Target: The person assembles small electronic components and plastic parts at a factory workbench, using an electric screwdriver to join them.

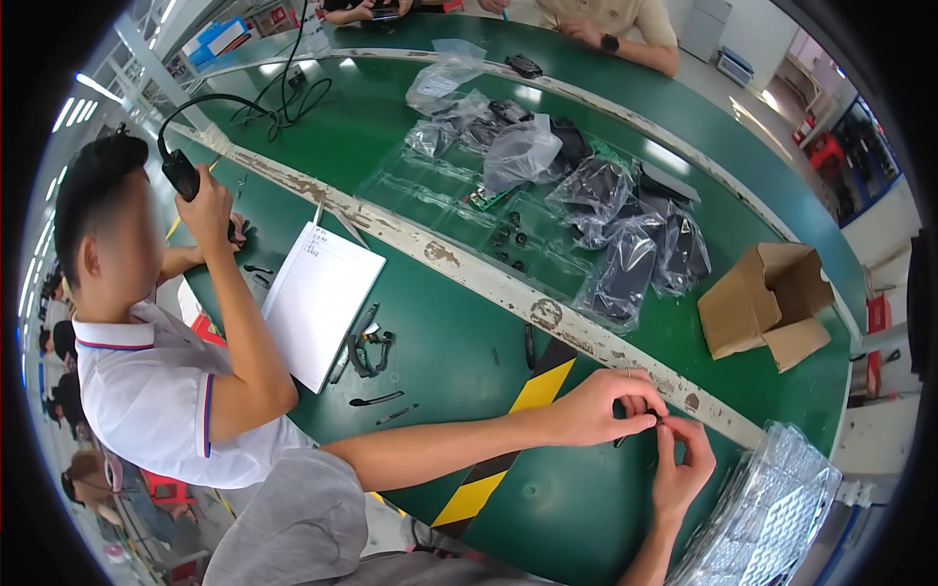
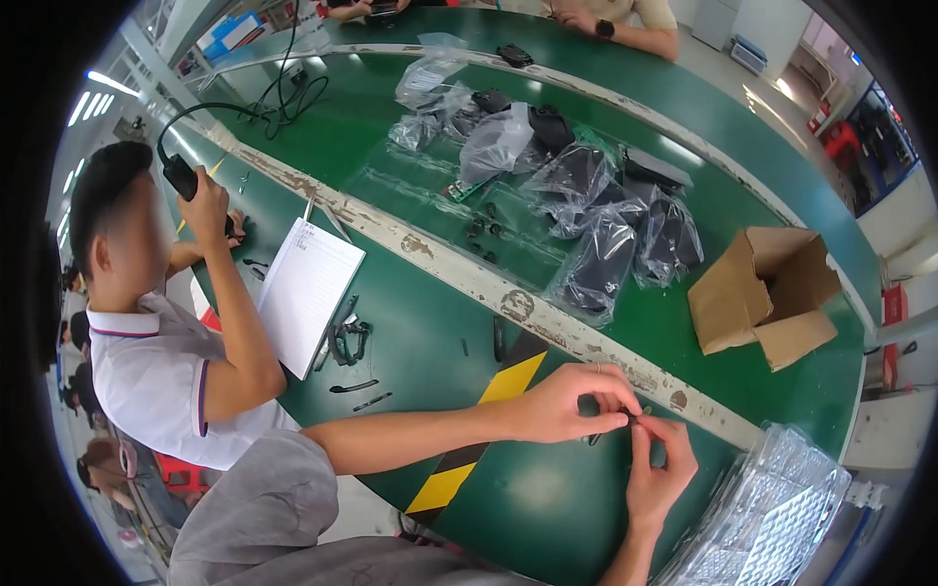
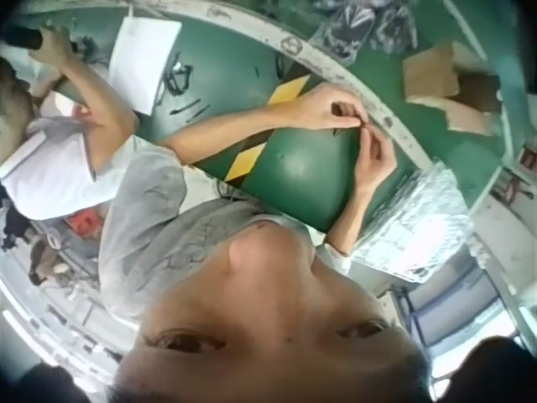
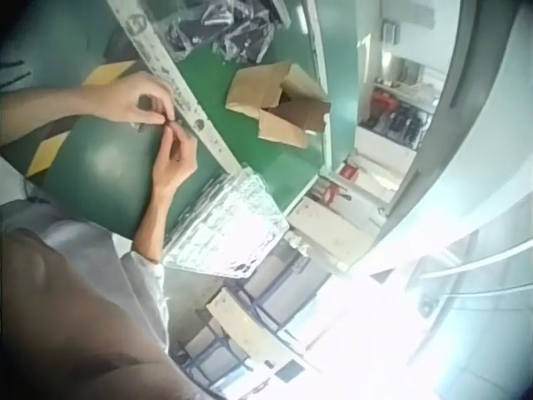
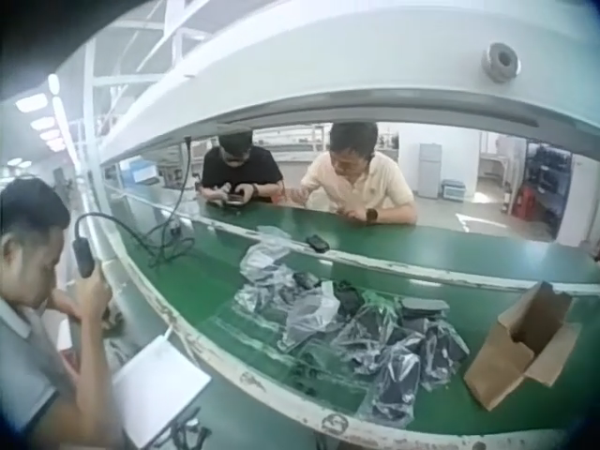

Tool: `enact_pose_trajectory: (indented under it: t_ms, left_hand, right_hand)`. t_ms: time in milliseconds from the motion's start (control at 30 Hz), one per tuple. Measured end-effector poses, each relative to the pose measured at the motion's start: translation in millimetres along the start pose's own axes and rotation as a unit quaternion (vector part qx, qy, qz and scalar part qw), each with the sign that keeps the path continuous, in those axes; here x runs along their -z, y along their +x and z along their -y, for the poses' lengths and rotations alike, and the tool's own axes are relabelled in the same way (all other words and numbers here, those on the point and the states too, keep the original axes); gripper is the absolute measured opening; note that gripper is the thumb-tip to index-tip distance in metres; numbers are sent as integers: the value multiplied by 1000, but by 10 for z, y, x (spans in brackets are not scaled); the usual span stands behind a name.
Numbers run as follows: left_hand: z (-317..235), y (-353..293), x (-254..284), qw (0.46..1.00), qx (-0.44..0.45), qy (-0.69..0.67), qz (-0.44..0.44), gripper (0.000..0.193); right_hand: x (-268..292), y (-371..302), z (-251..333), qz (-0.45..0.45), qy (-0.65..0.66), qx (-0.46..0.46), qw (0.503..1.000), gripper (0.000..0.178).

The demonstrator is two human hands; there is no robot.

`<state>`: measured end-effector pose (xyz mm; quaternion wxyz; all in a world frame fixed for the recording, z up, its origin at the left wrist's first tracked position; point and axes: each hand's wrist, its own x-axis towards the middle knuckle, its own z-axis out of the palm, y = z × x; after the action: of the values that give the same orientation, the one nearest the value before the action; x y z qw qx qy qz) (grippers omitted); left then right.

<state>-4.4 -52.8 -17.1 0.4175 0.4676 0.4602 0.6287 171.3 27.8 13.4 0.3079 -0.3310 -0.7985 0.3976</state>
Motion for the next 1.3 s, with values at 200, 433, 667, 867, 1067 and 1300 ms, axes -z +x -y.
enact_pose_trajectory:
  t_ms: [200, 433, 667, 867, 1067, 1300]
  left_hand:
    - [7, 35, -3, 1000, -11, -4, -6, 14]
    - [-6, 14, 26, 1000, 8, 5, -11, 14]
    - [91, 19, -38, 997, -50, 15, -62, 12]
    - [41, 2, 1, 999, -17, 29, -35, 15]
    - [56, 6, -10, 998, -11, 40, -42, 15]
    - [49, -8, -43, 995, -37, 62, -63, 16]
  right_hand:
    - [90, 51, 56, 2, -76, 16, 997, 9]
    - [195, 66, 64, 6, -132, 36, 991, 8]
    - [286, 47, 26, 2, -152, 38, 988, 3]
    - [376, 58, 4, 4, -170, 20, 985, 5]
    - [424, 55, -77, -10, -148, 16, 989, 6]
    - [475, 7, -233, -12, 32, -51, 998, 8]
